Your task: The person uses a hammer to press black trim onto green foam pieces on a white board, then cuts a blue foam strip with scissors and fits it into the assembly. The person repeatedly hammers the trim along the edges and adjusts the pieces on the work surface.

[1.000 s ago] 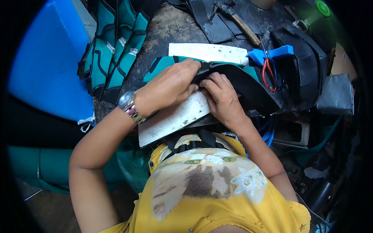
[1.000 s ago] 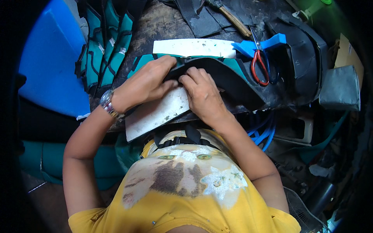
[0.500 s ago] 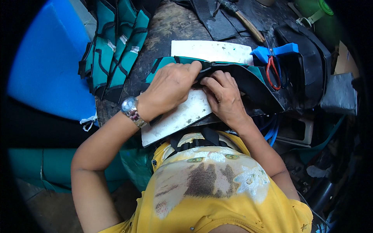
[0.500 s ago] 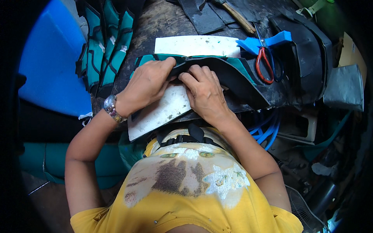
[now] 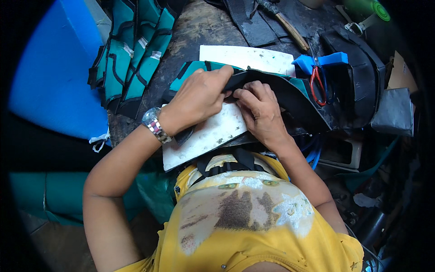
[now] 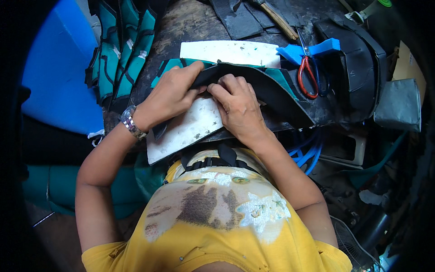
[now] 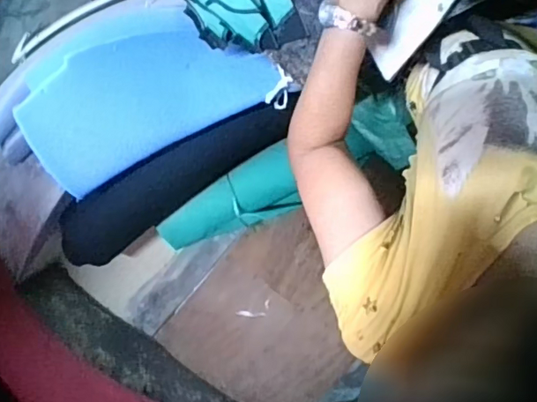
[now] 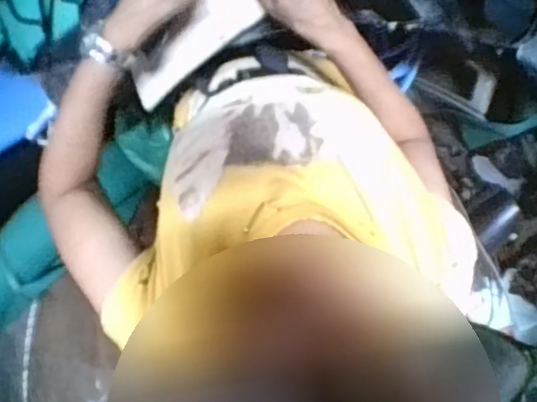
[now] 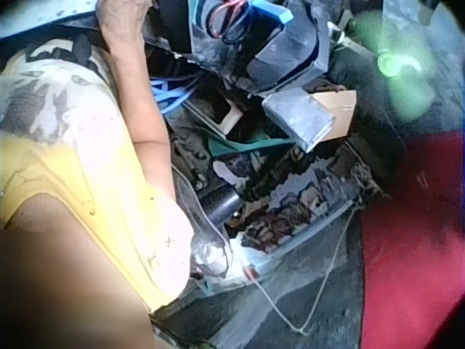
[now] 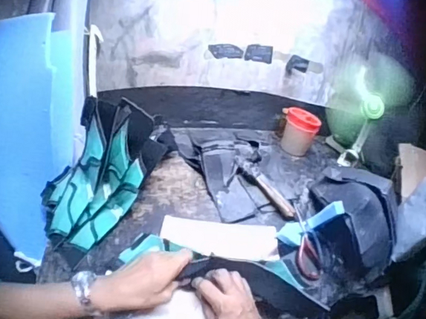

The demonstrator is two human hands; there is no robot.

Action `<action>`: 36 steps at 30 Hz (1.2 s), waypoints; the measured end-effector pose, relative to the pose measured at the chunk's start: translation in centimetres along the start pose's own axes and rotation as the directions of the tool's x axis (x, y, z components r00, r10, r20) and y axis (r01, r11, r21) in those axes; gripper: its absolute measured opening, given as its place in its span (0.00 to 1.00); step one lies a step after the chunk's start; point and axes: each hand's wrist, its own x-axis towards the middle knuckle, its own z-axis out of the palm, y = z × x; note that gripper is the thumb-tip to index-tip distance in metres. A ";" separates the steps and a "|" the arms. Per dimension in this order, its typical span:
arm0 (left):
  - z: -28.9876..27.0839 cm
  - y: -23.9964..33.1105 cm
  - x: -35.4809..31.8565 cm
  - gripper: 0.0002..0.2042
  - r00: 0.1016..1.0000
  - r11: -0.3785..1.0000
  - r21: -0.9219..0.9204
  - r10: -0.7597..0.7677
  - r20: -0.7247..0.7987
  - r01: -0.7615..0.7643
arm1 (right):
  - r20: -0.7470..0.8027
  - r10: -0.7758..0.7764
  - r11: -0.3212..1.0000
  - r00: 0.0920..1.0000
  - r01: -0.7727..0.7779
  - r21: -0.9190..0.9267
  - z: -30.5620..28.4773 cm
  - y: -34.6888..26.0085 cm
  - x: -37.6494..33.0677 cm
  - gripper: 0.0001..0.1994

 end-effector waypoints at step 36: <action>-0.4 0.6 -0.3 0.13 0.996 0.983 0.172 -0.073 0.052 0.064 | 0.119 -0.042 0.999 0.992 0.043 -0.004 0.5 -0.3 1.3 0.12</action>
